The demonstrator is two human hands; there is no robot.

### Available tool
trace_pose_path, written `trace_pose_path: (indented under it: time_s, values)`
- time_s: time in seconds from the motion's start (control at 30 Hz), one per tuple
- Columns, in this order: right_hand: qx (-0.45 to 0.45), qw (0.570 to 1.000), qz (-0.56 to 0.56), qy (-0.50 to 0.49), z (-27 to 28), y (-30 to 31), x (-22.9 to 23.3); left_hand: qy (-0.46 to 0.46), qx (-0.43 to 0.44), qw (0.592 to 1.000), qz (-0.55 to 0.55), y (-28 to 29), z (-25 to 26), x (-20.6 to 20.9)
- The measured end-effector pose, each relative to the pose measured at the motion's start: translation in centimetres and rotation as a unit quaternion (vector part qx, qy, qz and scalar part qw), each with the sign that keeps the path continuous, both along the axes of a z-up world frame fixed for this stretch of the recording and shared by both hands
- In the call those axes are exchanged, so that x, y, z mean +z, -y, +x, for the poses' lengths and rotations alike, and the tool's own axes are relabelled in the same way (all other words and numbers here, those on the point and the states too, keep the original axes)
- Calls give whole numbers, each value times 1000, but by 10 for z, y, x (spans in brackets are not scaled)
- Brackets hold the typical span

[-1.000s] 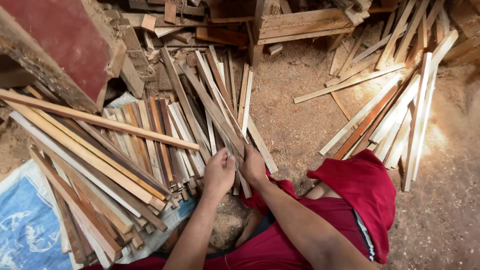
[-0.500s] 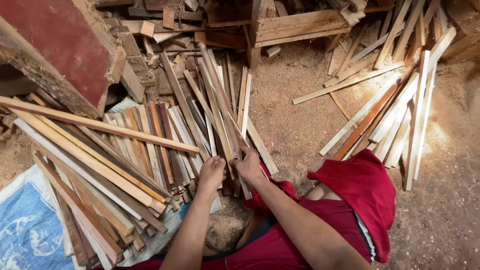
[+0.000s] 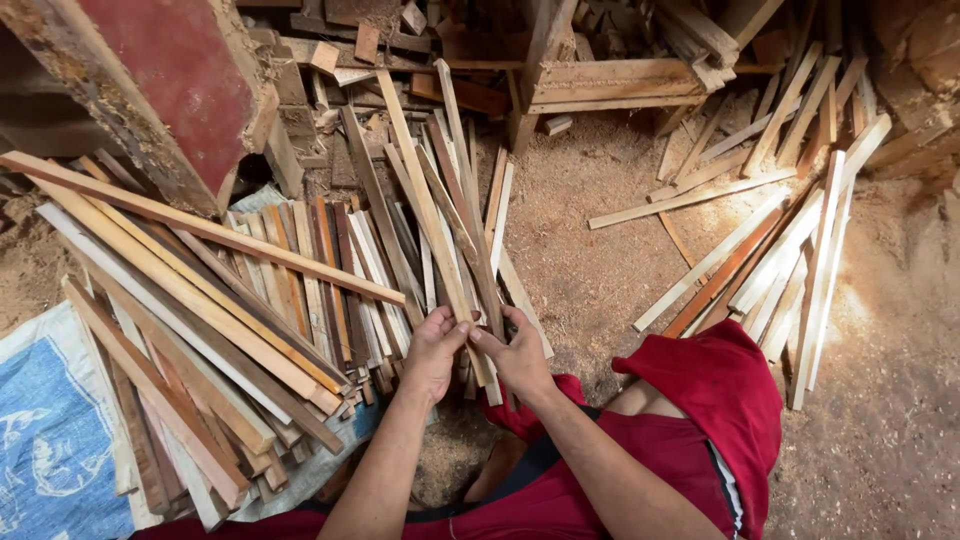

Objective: Inspecting and marking wooden strips with a pen

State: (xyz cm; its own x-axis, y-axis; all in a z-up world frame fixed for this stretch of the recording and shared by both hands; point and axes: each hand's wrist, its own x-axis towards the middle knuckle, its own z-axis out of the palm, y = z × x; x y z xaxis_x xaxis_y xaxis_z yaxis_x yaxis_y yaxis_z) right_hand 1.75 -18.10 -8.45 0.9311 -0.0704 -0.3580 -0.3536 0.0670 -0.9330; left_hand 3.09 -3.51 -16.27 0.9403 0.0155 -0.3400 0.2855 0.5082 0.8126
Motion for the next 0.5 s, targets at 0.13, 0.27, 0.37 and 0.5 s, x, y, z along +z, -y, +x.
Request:
trace_pose_path:
  time_s: [0.13, 0.27, 0.37, 0.5]
  values:
    - [5, 1000, 12, -8, -3, 5, 20, 56, -39, 997, 38, -14, 7, 67]
    - [35, 999, -20, 35, 0, 21, 8, 105, -25, 994, 22, -50, 43, 108]
    - [38, 993, -76, 88, -2, 22, 9, 93, -24, 994, 55, -66, 41, 152]
    - [29, 960, -203, 188, -12, 8, 37, 20, -32, 999, 33, -63, 26, 156]
